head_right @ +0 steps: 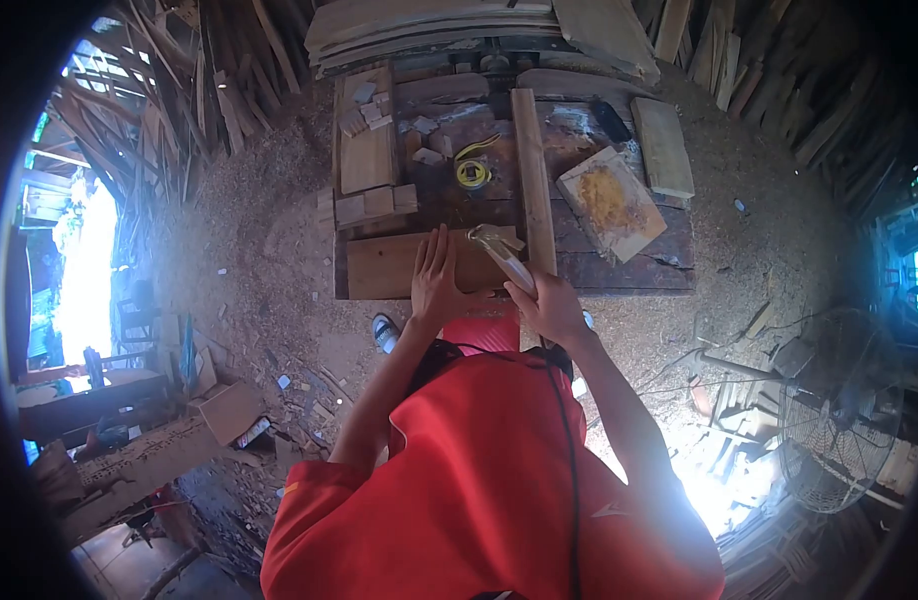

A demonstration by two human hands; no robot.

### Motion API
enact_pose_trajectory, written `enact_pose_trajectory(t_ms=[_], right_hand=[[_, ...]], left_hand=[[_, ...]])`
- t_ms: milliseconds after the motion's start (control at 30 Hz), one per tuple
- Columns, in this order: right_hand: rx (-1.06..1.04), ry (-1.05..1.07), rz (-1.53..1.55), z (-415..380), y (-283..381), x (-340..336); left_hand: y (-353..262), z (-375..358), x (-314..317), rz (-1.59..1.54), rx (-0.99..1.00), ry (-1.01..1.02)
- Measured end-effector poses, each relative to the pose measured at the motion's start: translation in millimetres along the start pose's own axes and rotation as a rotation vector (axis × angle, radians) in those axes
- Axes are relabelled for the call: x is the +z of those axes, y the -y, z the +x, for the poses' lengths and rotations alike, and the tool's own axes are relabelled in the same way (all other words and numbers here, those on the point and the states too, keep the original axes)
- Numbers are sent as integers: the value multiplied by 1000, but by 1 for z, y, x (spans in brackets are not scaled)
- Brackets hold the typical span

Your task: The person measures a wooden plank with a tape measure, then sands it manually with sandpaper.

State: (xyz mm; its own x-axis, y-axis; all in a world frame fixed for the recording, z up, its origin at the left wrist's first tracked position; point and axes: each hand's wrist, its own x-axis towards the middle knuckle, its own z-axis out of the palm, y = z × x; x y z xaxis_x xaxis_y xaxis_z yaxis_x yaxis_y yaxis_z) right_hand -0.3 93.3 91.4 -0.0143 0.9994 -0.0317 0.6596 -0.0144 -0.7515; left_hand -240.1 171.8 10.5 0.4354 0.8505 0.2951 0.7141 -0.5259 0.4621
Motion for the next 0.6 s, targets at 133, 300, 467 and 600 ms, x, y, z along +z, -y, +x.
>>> enact_pose_trajectory(t_ms=[133,300,467,600], right_hand=[[35,78,-80,5,-5,4],[-31,25,-6,7,-2,-2],[-40,54,-35,9,-5,3],[-69,1,-81,11,-11,0]], left_hand=[[3,1,2,16,0,6],[1,-1,2,9,8,-3],[-2,1,-2,6,-4,1],[-1,0,0,8,0,0]])
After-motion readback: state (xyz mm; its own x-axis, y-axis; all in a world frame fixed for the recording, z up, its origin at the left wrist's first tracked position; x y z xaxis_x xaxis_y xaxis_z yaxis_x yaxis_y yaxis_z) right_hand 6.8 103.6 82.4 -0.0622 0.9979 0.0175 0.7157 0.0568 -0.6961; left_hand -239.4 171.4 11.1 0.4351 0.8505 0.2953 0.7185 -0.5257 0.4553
